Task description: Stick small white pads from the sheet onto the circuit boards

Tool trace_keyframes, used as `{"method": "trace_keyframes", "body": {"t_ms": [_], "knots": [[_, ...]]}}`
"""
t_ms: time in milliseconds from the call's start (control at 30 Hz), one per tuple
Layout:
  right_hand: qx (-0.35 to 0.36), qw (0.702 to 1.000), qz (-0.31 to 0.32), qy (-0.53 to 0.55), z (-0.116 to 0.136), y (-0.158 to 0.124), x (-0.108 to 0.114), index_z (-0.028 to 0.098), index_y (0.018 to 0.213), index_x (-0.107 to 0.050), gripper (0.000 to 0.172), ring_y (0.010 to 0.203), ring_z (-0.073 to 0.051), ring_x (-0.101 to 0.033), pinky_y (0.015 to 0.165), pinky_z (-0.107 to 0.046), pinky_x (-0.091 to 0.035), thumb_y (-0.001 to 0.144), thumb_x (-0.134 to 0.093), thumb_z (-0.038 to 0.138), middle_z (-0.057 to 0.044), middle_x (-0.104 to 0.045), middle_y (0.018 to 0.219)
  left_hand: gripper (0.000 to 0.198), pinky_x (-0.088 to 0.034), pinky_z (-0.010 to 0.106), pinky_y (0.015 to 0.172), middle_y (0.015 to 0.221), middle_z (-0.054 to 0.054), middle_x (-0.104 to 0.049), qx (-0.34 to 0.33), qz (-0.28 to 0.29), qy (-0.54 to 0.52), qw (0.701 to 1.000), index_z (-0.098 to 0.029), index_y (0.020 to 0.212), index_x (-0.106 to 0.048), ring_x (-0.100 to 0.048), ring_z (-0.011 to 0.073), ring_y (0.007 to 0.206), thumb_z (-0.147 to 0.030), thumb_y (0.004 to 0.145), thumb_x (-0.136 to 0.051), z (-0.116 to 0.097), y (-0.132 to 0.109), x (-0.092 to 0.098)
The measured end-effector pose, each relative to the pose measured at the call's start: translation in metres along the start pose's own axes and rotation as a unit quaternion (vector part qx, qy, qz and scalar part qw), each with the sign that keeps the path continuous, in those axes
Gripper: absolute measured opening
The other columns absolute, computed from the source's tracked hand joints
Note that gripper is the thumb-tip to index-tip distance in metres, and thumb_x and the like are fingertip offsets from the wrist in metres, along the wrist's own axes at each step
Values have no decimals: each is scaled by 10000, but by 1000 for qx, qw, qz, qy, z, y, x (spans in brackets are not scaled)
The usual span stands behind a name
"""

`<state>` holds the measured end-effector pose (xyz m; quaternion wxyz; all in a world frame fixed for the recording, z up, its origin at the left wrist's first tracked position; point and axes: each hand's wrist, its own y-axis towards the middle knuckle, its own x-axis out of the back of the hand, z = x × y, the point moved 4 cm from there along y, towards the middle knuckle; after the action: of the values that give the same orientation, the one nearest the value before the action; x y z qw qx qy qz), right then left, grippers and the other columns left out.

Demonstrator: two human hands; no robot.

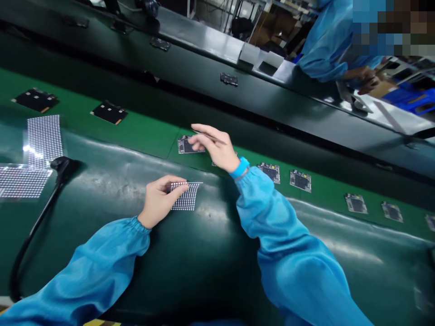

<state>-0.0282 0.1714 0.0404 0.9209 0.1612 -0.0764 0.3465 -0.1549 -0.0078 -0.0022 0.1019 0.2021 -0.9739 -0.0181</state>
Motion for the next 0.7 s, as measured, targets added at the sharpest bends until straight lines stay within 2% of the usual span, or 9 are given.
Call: {"method": "trace_keyframes", "body": {"t_ms": [67, 133, 200, 300, 400, 467, 700], "knots": [[-60, 995, -26, 77, 0, -34, 20, 179, 1268, -662, 470, 682, -136, -662, 663, -289, -577, 969, -592, 535, -43, -742, 879, 147, -597, 247, 641, 817, 38, -800, -1, 19, -9, 1000, -195, 855, -796, -739, 165, 699, -313, 771, -821, -1, 3, -13], [-96, 987, -68, 111, 2, -66, 40, 172, 1128, -734, 455, 669, -123, -650, 613, -261, -569, 924, -651, 571, -46, -735, 855, 143, -593, 248, 624, 797, 32, -796, -3, 39, -16, 999, -198, 844, -794, -733, 162, 678, -319, 771, -819, -3, 7, -29], [-116, 978, -106, 137, 5, -93, 55, 160, 1006, -759, 421, 691, -127, -666, 609, -258, -580, 900, -691, 562, -58, -738, 864, 149, -587, 255, 615, 794, 33, -795, -11, 58, -10, 998, -199, 842, -794, -727, 163, 669, -327, 772, -818, -6, 11, -49], [-136, 959, -141, 204, 4, -120, 66, 165, 988, -732, 333, 725, -151, -720, 667, -293, -626, 832, -808, 450, -56, -763, 884, 139, -573, 257, 623, 810, 30, -796, -32, 88, 18, 995, -207, 868, -798, -715, 158, 669, -320, 788, -812, -10, 16, -77], [-139, 943, -160, 255, 2, -135, 74, 170, 984, -718, 289, 787, -166, -759, 759, -325, -653, 784, -864, 319, -68, -785, 995, 116, -572, 264, 669, 843, 28, -798, -51, 113, 31, 992, -218, 886, -798, -723, 162, 721, -305, 810, -802, -13, 19, -96], [-144, 943, -158, 255, 1, -140, 77, 161, 962, -726, 253, 789, -166, -762, 759, -321, -655, 791, -856, 295, -78, -786, 1011, 104, -571, 268, 693, 857, 28, -797, -60, 124, 28, 990, -217, 884, -795, -728, 165, 753, -295, 815, -801, -14, 19, -101], [-160, 971, -130, 125, 14, -142, 78, 161, 868, -742, 164, 695, -150, -714, 627, -283, -619, 808, -824, 290, -62, -765, 863, 103, -580, 277, 702, 863, 40, -794, -60, 140, 8, 988, -204, 873, -787, -729, 166, 762, -293, 824, -801, -15, 17, -99]]}}
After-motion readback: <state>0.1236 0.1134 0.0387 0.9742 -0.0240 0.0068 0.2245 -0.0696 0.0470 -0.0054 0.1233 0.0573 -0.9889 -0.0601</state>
